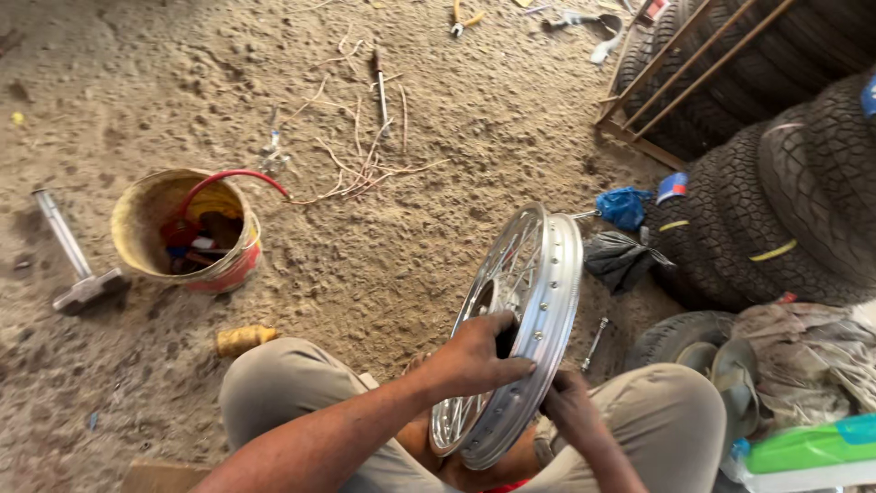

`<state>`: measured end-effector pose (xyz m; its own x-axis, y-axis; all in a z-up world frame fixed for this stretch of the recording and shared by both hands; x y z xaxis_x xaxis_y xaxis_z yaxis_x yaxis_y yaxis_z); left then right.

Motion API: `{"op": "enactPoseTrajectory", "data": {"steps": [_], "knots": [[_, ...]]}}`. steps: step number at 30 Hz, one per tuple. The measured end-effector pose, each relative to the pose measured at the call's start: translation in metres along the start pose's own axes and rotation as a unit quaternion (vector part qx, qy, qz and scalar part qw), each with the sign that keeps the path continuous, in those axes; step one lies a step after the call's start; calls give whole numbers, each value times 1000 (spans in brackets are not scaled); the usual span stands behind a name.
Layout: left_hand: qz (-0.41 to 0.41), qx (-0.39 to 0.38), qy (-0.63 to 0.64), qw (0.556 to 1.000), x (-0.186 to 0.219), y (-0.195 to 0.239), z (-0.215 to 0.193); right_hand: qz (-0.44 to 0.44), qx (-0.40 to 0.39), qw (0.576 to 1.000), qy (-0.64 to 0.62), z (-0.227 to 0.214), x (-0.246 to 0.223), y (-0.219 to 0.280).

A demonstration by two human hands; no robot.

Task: The person sits on the ground and scrubs the outer edge of a silver wheel rim with a small abrasive tool. They rotate the rim by hand to reach different sections and continue scrubbing the same area repeatedly.

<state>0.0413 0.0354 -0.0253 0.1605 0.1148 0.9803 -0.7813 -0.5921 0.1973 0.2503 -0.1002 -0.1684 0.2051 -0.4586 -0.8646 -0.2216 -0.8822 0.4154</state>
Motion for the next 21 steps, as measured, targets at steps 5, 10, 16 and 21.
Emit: {"op": "enactPoseTrajectory", "data": {"steps": [5,10,16,21], "knots": [[47,-29,-128,990,-4,16,4,-49,42,993,102,-41,-97,34],[-14,0,-144,990,-12,18,3,-84,29,957,277,-9,-166,46],[-51,17,-122,991,-13,20,-1,2,45,946,320,-16,-180,43],[-5,-10,-77,997,-14,20,4,-41,4,925,377,-16,-176,40]]}}
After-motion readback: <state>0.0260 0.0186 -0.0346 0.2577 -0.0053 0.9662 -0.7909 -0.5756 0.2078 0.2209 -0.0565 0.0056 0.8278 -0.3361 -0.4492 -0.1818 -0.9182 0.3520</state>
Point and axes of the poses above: each hand's wrist, its own y-axis away from the middle knuckle, its own z-axis out of the palm, x = y × z, the point moved 5 cm from there along -y, towards the middle knuckle, and after that the axes turned 1 degree about -x, right-handed, at the moved point
